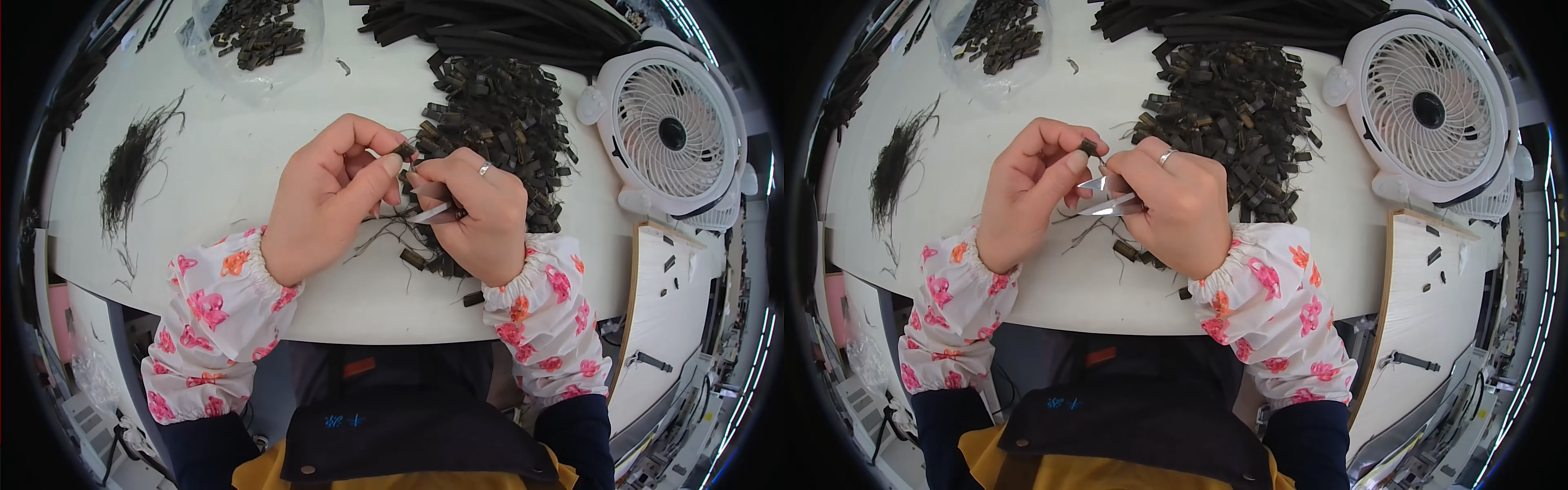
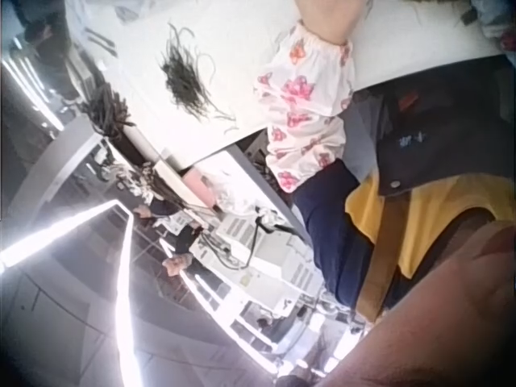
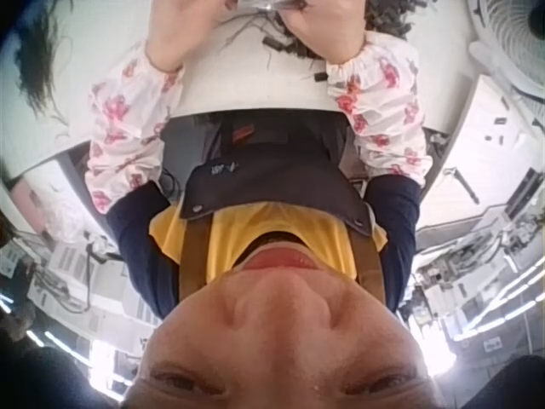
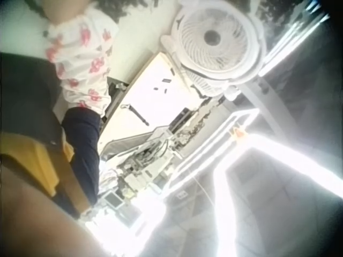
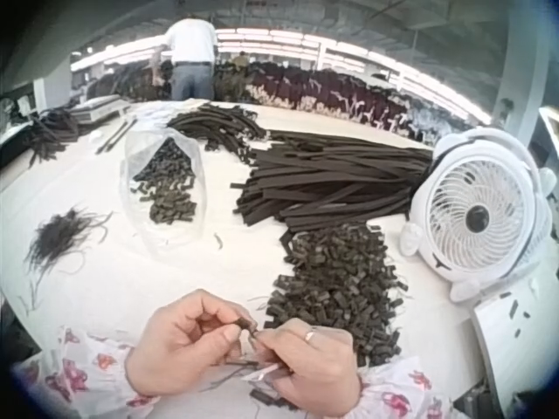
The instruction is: The recorder is trimming excess threads from small black leather straps using a pair of snips.
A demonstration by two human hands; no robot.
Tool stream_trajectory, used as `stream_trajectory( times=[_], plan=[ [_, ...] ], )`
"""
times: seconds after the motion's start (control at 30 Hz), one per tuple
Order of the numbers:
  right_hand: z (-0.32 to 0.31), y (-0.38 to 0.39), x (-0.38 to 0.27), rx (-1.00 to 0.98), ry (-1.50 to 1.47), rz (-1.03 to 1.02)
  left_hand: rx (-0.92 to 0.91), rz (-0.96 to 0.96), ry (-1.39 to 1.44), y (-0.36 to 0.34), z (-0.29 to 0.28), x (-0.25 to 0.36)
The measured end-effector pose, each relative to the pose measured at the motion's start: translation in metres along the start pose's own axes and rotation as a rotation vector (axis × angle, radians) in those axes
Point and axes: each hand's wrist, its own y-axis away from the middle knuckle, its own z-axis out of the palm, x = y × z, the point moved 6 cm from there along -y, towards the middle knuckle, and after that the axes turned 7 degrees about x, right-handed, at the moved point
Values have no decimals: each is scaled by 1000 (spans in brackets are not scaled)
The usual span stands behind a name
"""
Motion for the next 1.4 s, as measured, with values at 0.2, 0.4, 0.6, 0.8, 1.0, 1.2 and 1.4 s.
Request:
stream_trajectory(
  times=[0.2,0.4,0.6,0.8,1.0,1.2,1.4],
  plan=[
    [4,2,-4,-27,30,-68,-39,-4,306,-3,1,-6],
    [-21,-10,5,-2,-87,198,-65,-32,277,-4,-1,-9],
    [-18,-10,3,53,148,-17,-68,-109,256,-2,0,-9],
    [-13,-8,-1,68,224,-163,-57,-123,269,-3,0,-10],
    [-9,-8,-5,55,273,-227,-63,-135,272,-3,2,-12],
    [-8,-10,-10,56,325,-297,-66,-148,277,-3,3,-14],
    [-6,-7,-8,-24,371,-284,-69,-155,254,-4,2,-18]
  ],
)
